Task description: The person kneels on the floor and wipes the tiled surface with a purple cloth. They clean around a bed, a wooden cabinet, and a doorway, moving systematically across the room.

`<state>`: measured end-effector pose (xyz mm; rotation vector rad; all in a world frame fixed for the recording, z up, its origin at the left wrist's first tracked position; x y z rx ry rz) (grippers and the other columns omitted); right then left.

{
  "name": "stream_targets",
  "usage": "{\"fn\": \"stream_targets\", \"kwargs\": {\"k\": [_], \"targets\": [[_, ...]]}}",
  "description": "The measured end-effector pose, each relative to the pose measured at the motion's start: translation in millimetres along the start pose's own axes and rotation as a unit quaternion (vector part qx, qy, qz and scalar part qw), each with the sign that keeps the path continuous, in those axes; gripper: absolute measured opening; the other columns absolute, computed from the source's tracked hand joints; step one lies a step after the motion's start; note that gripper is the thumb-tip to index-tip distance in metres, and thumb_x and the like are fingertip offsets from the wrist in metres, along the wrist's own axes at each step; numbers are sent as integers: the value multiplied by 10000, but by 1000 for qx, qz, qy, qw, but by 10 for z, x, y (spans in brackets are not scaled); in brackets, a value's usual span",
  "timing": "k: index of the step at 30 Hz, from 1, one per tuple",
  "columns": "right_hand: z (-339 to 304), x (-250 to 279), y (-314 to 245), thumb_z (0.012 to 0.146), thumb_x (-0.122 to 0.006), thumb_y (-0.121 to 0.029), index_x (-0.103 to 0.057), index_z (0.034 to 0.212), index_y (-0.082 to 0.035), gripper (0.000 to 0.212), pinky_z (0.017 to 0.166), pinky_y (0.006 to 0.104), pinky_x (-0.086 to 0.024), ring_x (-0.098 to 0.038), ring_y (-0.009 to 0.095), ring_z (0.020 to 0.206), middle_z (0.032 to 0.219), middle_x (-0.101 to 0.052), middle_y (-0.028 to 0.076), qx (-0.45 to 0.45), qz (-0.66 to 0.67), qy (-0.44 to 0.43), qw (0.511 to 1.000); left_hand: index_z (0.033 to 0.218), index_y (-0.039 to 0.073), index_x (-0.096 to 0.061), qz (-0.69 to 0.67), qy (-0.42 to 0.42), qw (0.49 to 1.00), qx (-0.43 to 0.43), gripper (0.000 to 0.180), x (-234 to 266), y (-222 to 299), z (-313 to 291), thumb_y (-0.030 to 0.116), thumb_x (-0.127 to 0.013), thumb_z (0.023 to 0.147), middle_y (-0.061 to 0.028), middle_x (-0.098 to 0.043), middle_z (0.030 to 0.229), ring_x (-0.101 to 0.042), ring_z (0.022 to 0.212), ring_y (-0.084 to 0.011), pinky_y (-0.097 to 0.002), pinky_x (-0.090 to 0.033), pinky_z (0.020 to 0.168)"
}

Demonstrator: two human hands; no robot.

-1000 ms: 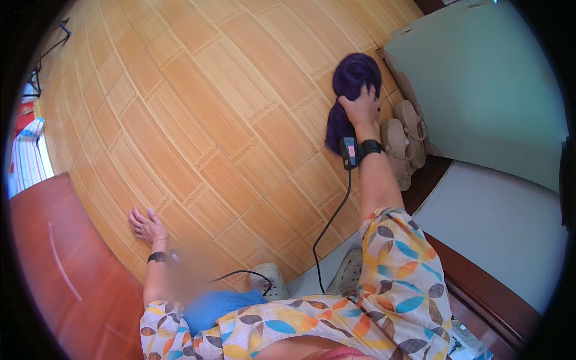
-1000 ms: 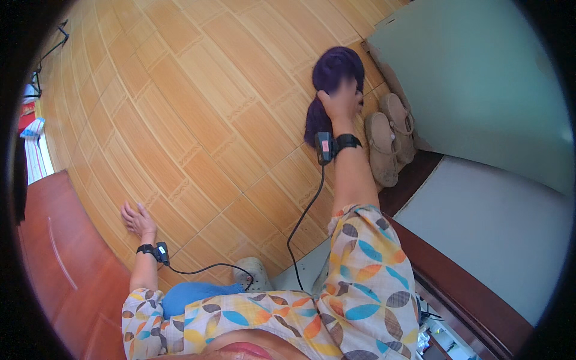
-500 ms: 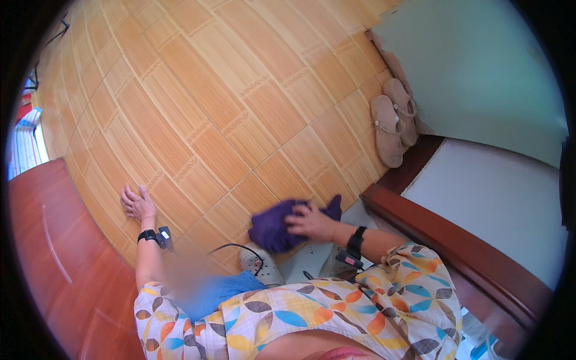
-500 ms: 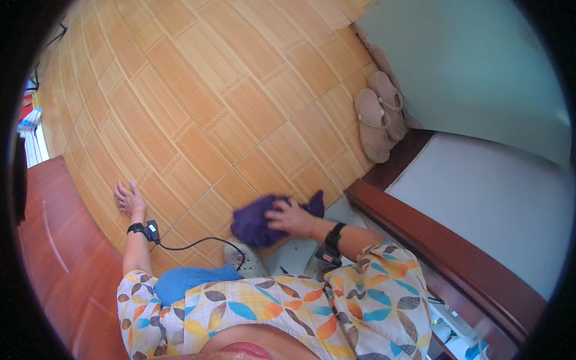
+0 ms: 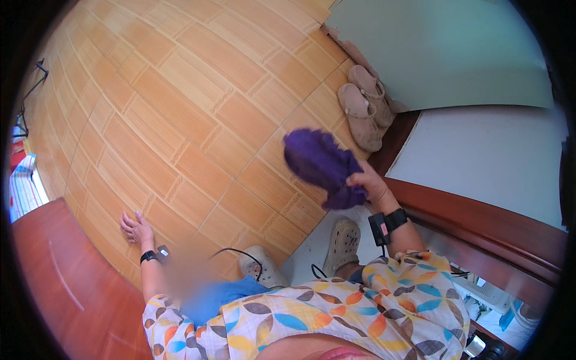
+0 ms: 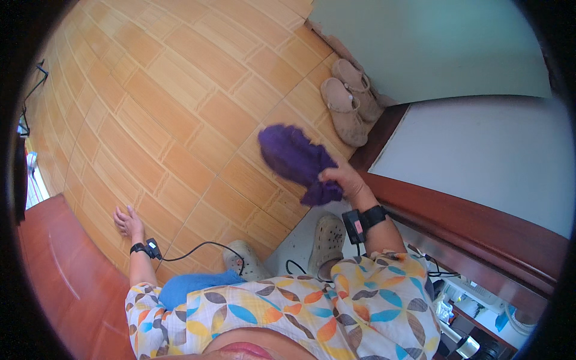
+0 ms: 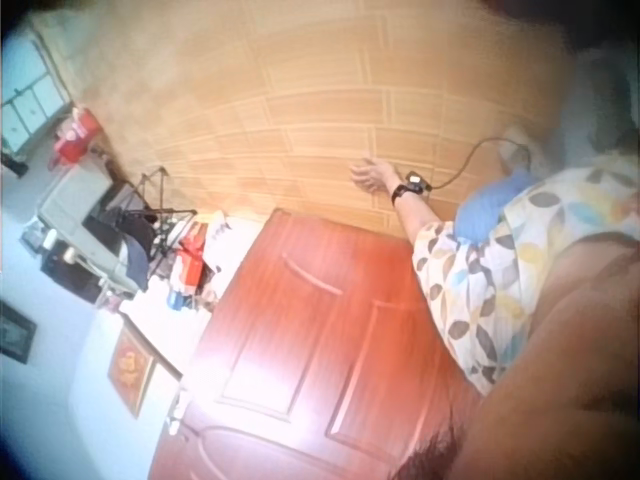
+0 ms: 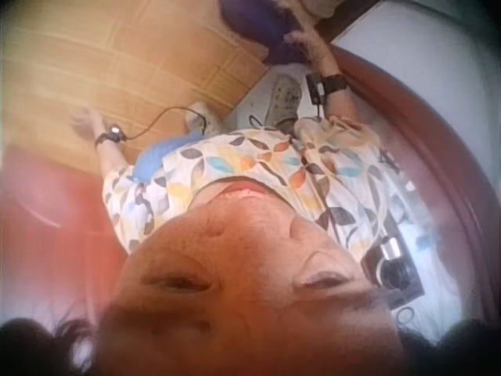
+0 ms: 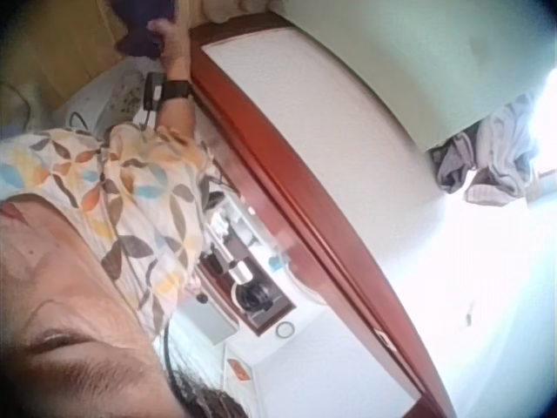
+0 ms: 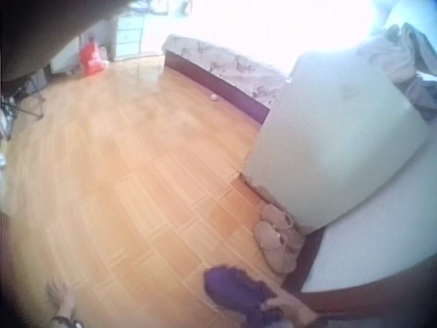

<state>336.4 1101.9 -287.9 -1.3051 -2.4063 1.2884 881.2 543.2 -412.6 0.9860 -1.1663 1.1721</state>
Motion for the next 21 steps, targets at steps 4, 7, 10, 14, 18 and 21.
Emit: {"fn": "stream_targets", "kwargs": {"k": [4, 7, 10, 14, 18, 21], "targets": [[448, 453, -355, 761, -639, -80, -580, 1337, 33, 590, 836, 269, -527, -652, 130, 885, 1070, -684, 22, 120, -10, 116, 986, 1583, 237, -267, 11, 0, 1000, 0, 692, 60, 16, 11, 609, -424, 1021, -40, -181, 1668, -150, 1541, -301, -659, -205, 1138], [900, 652, -485, 735, -711, -175, -579, 1345, 13, 652, 979, 375, -491, -612, 258, 1090, 1229, -652, 106, 179, -329, 192, 907, 1583, 221, -270, 23, -26, 999, 14, 688, 48, -27, 24, 602, -412, 1029, -52, -193, 1663, -157, 1537, -313, -628, -198, 1160], [1150, 538, -245, 674, -763, -231, -568, 1361, 3, 751, 1079, 458, -425, -484, 358, 1288, 1426, -545, 154, 201, -612, 232, 728, 1583, 211, -274, 17, -18, 1000, -5, 690, 79, 6, 29, 604, -404, 1032, -58, -203, 1659, -168, 1534, -314, -617, -196, 1167], [796, 229, 497, 638, -790, -266, -611, 1339, -66, 750, 1147, 540, -344, -367, 417, 1377, 1526, -442, 137, 223, -602, 133, 755, 1567, 206, -306, 32, 15, 999, -7, 675, 141, 57, 38, 594, -424, 1028, -60, -236, 1638, -213, 1511, -301, -607, -241, 1134], [-104, -491, 1546, 570, -790, -199, -678, 1250, -187, 689, 1053, 582, -375, -423, 427, 1294, 1403, -550, 85, 194, -642, -104, 734, 1565, 210, -311, 35, 7, 999, 1, 677, 133, 63, 65, 601, -426, 1024, -58, -248, 1632, -214, 1511, -299, -603, -243, 1136], [-664, -807, 2287, 617, -782, -172, -695, 1219, -165, 609, 1039, 567, -392, -448, 369, 1299, 1372, -581, 39, 32, -622, -299, 723, 1570, 213, -301, 29, 6, 1000, -10, 691, 108, 60, 94, 611, -425, 1019, -55, -233, 1639, -207, 1514, -305, -613, -233, 1141]]}}
Point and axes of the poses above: each hand's wrist, its own z-axis towards the middle knuckle, its own x-axis out of the back of the hand, y = z × x, the point moved 10 cm from there along z, towards the middle knuckle
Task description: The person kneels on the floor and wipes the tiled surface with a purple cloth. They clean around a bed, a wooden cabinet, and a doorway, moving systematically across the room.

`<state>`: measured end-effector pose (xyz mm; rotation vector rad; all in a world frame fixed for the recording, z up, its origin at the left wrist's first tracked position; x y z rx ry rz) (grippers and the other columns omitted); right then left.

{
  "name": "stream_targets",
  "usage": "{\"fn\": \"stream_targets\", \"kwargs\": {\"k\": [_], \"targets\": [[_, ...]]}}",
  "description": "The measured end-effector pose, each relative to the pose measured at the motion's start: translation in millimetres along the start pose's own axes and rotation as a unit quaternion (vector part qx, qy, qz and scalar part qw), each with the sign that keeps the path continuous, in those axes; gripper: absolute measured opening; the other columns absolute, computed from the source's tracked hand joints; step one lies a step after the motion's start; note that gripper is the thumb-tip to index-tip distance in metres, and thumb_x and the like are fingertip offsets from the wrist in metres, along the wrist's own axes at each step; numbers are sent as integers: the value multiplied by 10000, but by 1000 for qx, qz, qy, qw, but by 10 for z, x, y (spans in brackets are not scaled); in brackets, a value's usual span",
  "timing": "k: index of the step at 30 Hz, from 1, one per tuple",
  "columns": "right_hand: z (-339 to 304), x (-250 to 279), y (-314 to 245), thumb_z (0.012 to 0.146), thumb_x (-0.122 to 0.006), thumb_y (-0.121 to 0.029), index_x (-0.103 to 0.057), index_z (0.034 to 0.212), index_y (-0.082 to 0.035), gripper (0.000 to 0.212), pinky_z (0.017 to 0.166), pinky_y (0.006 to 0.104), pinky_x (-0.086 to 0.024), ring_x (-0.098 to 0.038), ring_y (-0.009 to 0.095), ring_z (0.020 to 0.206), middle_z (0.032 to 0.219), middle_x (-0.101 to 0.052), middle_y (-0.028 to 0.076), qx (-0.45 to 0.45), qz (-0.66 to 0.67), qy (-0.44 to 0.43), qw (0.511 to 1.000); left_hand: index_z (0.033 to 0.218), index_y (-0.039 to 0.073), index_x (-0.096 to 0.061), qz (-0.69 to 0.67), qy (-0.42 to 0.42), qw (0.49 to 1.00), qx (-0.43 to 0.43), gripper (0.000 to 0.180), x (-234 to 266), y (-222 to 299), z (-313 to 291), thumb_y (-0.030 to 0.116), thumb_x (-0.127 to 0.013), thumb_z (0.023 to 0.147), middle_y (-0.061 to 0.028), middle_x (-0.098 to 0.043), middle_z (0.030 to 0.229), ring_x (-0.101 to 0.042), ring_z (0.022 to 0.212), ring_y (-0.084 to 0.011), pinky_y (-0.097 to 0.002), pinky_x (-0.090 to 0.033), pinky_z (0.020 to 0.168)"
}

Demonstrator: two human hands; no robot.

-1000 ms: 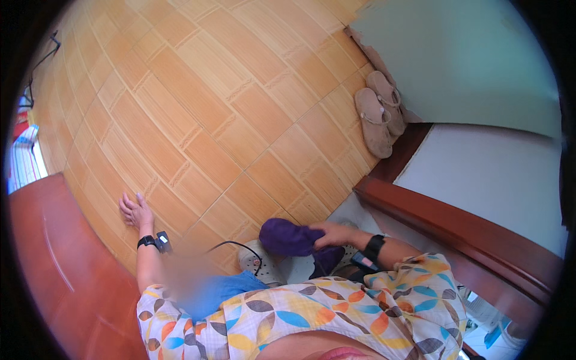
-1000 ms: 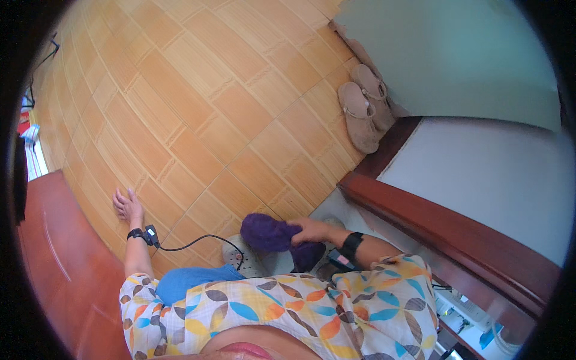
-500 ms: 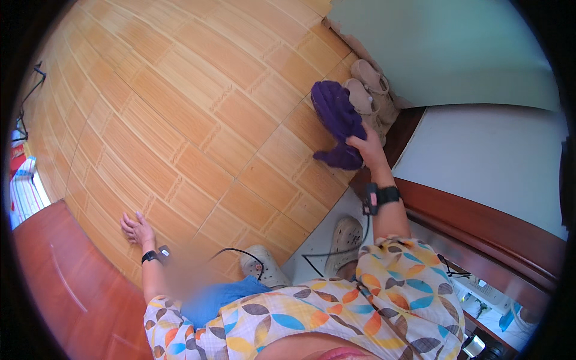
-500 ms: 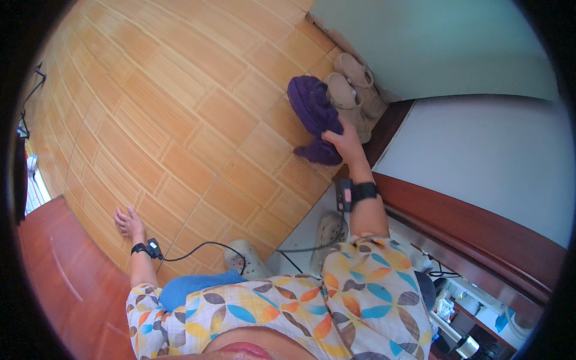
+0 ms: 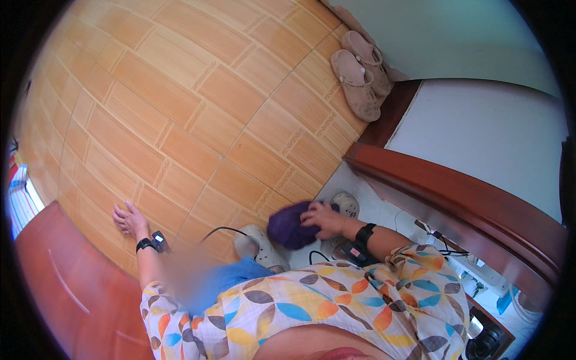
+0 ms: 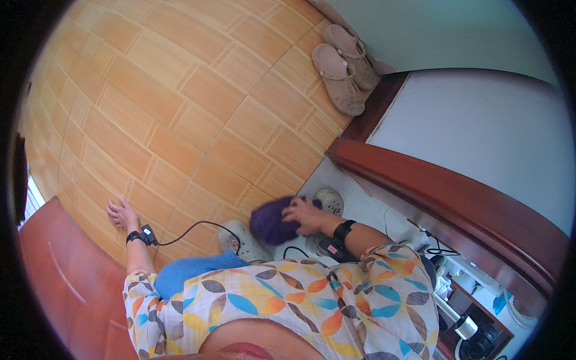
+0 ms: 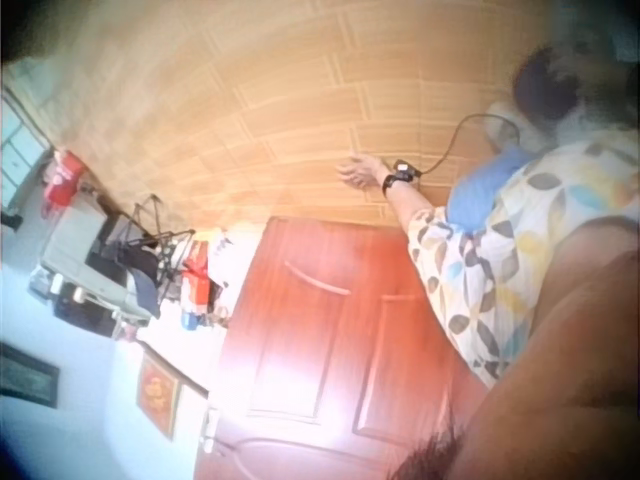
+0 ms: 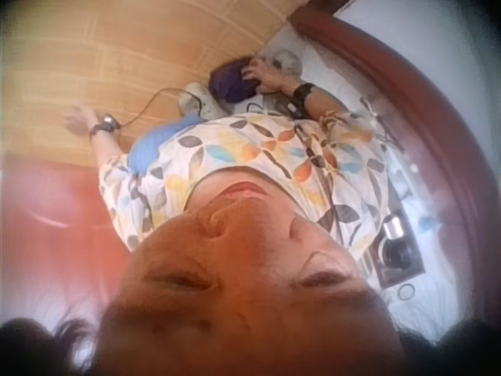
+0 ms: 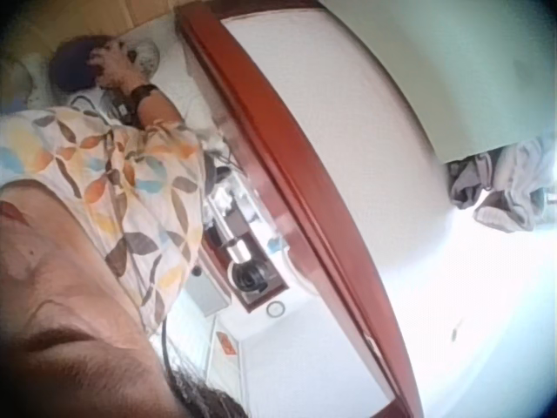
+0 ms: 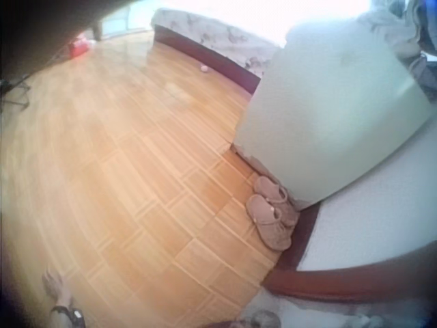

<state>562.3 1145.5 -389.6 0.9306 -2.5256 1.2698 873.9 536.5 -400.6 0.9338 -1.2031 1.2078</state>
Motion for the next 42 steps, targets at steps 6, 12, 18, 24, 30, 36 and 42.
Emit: {"fn": "stream_targets", "kwargs": {"k": [6, 12, 18, 24, 30, 36, 42], "targets": [[-303, 425, -161, 730, -745, -157, -649, 1297, -56, 584, 918, 309, -498, -628, 177, 1016, 1158, -704, 48, -44, 432, -61, 899, 1592, 234, -265, -8, -34, 999, 20, 721, -217, -98, 113, 633, -418, 1012, -58, -188, 1668, -192, 1526, -331, -641, -192, 1162], [-532, 2052, 94, 725, -688, -32, -633, 1307, 4, 585, 811, 263, -523, -636, 119, 889, 1044, -704, 19, -14, 602, 136, 787, 1607, 278, -234, -98, -113, 989, -13, 697, -333, -140, 73, 617, -405, 1022, -69, -107, 1697, -123, 1554, -353, -708, -150, 1155], [-306, 3113, 800, 774, -663, -44, -629, 1276, -8, 504, 855, 319, -545, -681, 184, 910, 1009, -704, 73, -10, 622, 384, 683, 1594, 275, -288, -107, -236, 966, -8, 642, -370, 203, -46, 578, -400, 1040, -58, -91, 1703, -121, 1557, -354, -723, -139, 1153], [-94, 3422, 1186, 817, -683, -585, -417, 1544, -100, 914, 1103, 633, -349, -278, 497, 1449, 1644, -237, 207, -429, 111, 534, 720, 1573, 226, -338, -57, -261, 960, -84, 623, 693, 534, 72, 548, -415, 1045, -80, -145, 1690, -158, 1548, -350, -689, -155, 1178], [-310, 3436, 1162, 843, -661, -632, -261, 1615, -223, 961, 1047, 708, -350, -229, 534, 1454, 1693, -89, 151, -499, -24, 573, 650, 1568, 175, -342, -25, -322, 936, -139, 646, 1316, 334, -230, 528, -449, 1038, -110, -179, 1680, -183, 1544, -334, -655, -171, 1201], [-241, 3525, 1345, 758, -729, -675, -313, 1599, -195, 1054, 1030, 677, -397, -322, 437, 1435, 1662, -218, 138, -499, 5, 523, 691, 1644, 197, -66, -71, -346, 934, -53, 998, 679, 591, -155, 652, -582, 920, -115, -4, 1714, -43, 1572, -358, -623, -134, 1221], [-449, 3905, 1397, 775, -700, -593, -561, 1382, -179, 748, 898, 616, -497, -512, 376, 1271, 1456, -480, 105, -406, -181, 691, 570, 1603, 160, 194, -158, -299, 941, 8, 1445, 497, 1231, -839, 689, -802, 701, -185, 254, 1664, 193, 1540, -412, -660, -44, 1206]]}}
Point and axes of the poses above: each hand's wrist, its own z-axis towards the middle knuckle, its own x-axis out of the back of the hand, y = z × x, the point moved 10 cm from there along z, towards the middle knuckle
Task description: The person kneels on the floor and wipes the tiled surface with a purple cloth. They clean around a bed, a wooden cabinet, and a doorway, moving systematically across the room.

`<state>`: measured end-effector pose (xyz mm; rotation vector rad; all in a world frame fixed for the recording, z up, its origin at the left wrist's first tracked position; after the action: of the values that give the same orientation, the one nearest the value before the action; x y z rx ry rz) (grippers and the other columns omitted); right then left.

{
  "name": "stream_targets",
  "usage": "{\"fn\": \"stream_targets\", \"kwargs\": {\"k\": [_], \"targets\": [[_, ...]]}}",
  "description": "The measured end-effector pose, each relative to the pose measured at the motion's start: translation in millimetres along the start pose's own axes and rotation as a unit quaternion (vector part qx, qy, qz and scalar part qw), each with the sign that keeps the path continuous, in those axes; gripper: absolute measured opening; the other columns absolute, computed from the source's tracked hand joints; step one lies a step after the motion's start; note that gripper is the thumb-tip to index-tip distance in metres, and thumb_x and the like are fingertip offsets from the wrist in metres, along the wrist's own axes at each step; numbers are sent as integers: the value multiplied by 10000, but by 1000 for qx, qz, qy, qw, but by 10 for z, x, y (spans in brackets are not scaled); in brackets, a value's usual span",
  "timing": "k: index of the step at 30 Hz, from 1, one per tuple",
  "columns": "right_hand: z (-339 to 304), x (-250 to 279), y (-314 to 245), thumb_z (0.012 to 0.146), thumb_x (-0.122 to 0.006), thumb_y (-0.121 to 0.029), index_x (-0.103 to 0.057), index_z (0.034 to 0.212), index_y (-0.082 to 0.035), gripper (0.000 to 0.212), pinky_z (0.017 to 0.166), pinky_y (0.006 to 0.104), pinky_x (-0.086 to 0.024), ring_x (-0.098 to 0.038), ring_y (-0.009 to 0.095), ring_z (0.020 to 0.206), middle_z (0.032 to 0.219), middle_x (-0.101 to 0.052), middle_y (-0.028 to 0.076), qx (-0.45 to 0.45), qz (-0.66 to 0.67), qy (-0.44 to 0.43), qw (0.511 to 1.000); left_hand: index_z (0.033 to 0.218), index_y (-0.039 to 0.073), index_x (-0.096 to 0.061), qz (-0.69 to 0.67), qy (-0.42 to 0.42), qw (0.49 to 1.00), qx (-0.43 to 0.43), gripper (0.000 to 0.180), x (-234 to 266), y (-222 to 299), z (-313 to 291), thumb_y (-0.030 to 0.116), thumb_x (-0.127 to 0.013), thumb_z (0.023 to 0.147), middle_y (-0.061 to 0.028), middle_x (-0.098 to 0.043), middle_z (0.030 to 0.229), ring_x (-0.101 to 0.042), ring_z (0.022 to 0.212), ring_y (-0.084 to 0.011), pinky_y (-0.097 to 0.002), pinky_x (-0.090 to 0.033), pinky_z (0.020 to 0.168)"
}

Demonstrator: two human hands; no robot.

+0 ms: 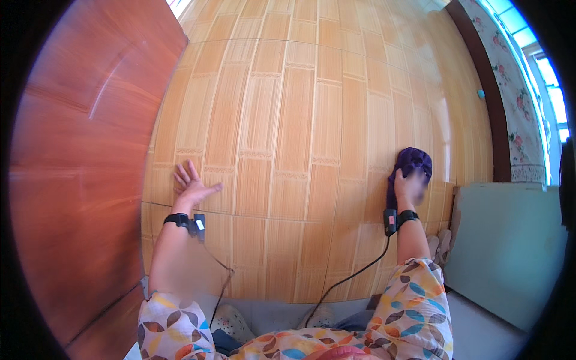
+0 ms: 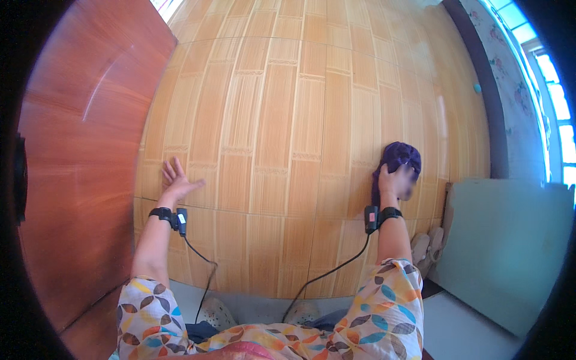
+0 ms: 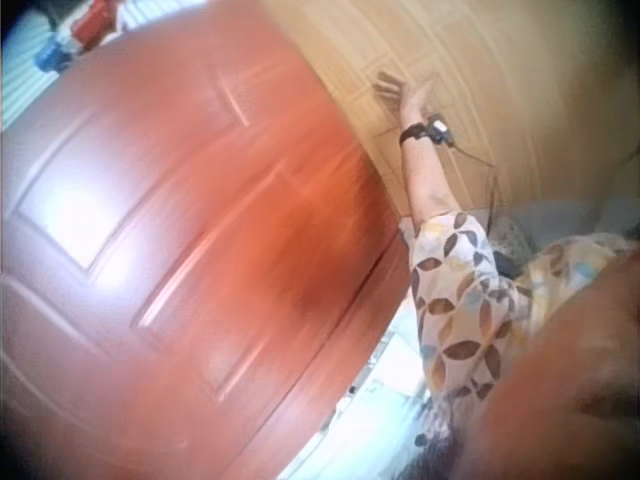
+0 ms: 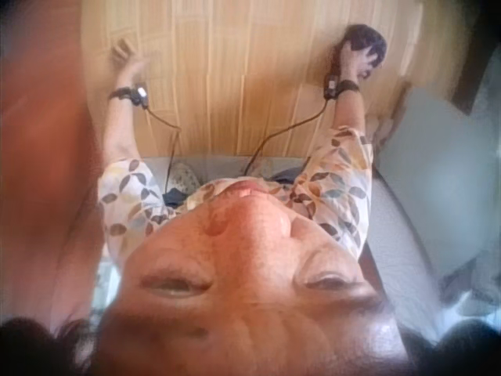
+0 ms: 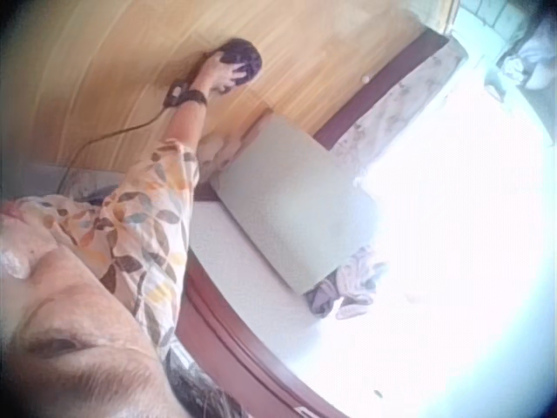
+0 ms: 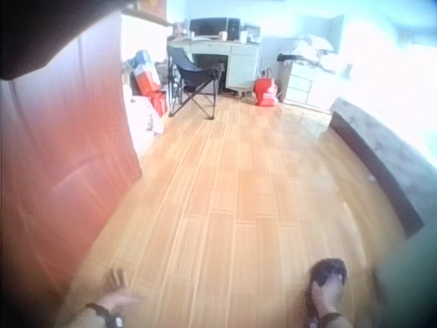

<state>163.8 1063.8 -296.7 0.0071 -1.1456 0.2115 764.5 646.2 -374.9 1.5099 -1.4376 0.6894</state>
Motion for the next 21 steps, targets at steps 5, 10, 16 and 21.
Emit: {"fn": "stream_targets", "kwargs": {"k": [5, 10, 16, 21], "targets": [[113, -182, 248, 832, -672, -509, -511, 1440, -131, 733, 1011, 574, -488, -521, 387, 1325, 1520, -470, 153, -11, 58, -96, 994, 1556, 172, 316, 64, 22, 996, 60, 1665, 29, -419, -991, 662, -913, 545, -218, 342, 1622, 286, 1496, -457, -748, 2, 1144], [280, 172, -270, 823, -626, -527, -398, 1568, -264, 822, 1063, 740, -330, -391, 502, 1404, 1660, -289, 84, 9, 141, -94, 986, 1565, 174, 301, 39, 48, 997, 36, 1697, -110, -639, -2001, 663, -926, 499, -220, 339, 1623, 281, 1493, -476, -768, -8, 1125], [-587, 1691, -1709, 823, -682, -351, -418, 1526, -95, 793, 1182, 506, -340, -370, 378, 1456, 1562, -421, 195, 311, 186, -71, 929, 1573, 151, 276, 42, 7, 998, 38, 1672, -182, -998, -3333, 627, -932, 521, -261, 334, 1612, 292, 1471, -519, -817, -22, 1078], [-2630, 3388, -2222, 770, -742, -375, -452, 1528, -173, 837, 1224, 492, -272, -361, 430, 1443, 1605, -374, 145, 418, 219, -100, 876, 1580, 119, 250, 29, -23, 998, 45, 1642, 50, -1889, -4800, 630, -923, 552, -292, 333, 1600, 296, 1463, -533, -828, -44, 1069]]}}
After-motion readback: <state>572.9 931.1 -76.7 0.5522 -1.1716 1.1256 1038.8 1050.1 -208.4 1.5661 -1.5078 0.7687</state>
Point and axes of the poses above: each hand's wrist, its own z-axis towards the middle knuckle, its own x-axis out of the back of the hand, y = z × x, the point moved 10 cm from there along z, towards the middle knuckle
